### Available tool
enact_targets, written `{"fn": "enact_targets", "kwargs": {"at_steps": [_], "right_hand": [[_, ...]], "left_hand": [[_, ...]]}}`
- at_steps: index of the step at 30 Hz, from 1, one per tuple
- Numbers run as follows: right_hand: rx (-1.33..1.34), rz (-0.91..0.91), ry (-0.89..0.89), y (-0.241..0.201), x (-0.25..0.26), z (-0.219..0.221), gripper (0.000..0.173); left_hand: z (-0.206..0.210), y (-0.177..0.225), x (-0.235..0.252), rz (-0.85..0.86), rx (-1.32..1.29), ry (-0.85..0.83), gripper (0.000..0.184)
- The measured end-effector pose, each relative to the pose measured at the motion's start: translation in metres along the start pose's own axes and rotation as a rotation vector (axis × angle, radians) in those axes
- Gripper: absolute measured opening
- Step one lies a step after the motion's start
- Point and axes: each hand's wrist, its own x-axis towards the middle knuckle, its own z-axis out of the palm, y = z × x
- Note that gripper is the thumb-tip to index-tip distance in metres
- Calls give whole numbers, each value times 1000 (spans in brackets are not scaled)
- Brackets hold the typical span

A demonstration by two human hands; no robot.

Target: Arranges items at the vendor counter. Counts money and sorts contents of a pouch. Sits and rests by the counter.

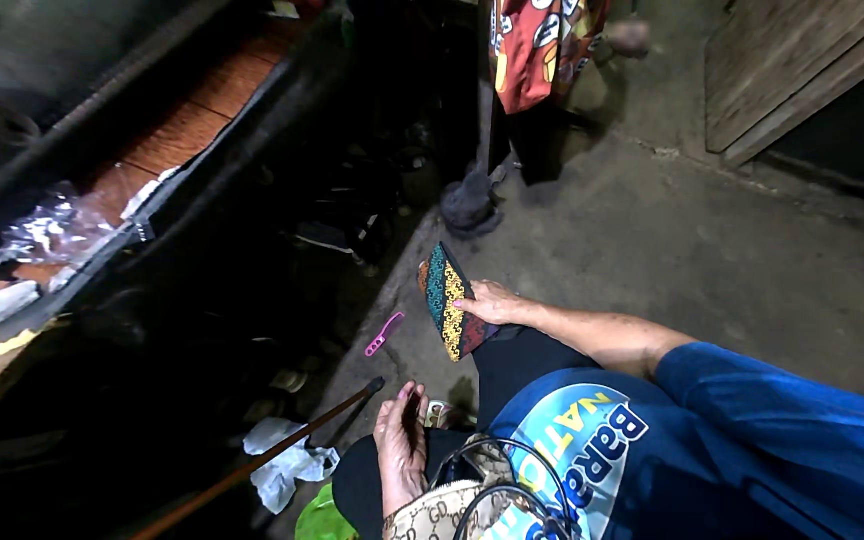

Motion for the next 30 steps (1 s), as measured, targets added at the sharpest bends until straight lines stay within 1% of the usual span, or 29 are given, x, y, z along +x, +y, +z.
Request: {"fn": "enact_targets", "kwargs": {"at_steps": [7, 8, 12, 16, 30], "right_hand": [[6, 1, 9, 1, 1, 1, 65], [3, -1, 9, 2, 1, 1, 65], [-3, -6, 9, 2, 1, 1, 65], [0, -1, 10, 4, 2, 2, 66], [21, 15, 1, 3, 3, 2, 63]], "left_hand": [[3, 3, 2, -48, 10, 48, 35], [2, 2, 3, -46, 8, 49, 35], [1, 1, 2, -45, 11, 43, 20], [0, -1, 1, -23, 9, 28, 13], [-3, -3, 2, -5, -2, -21, 13]]}}
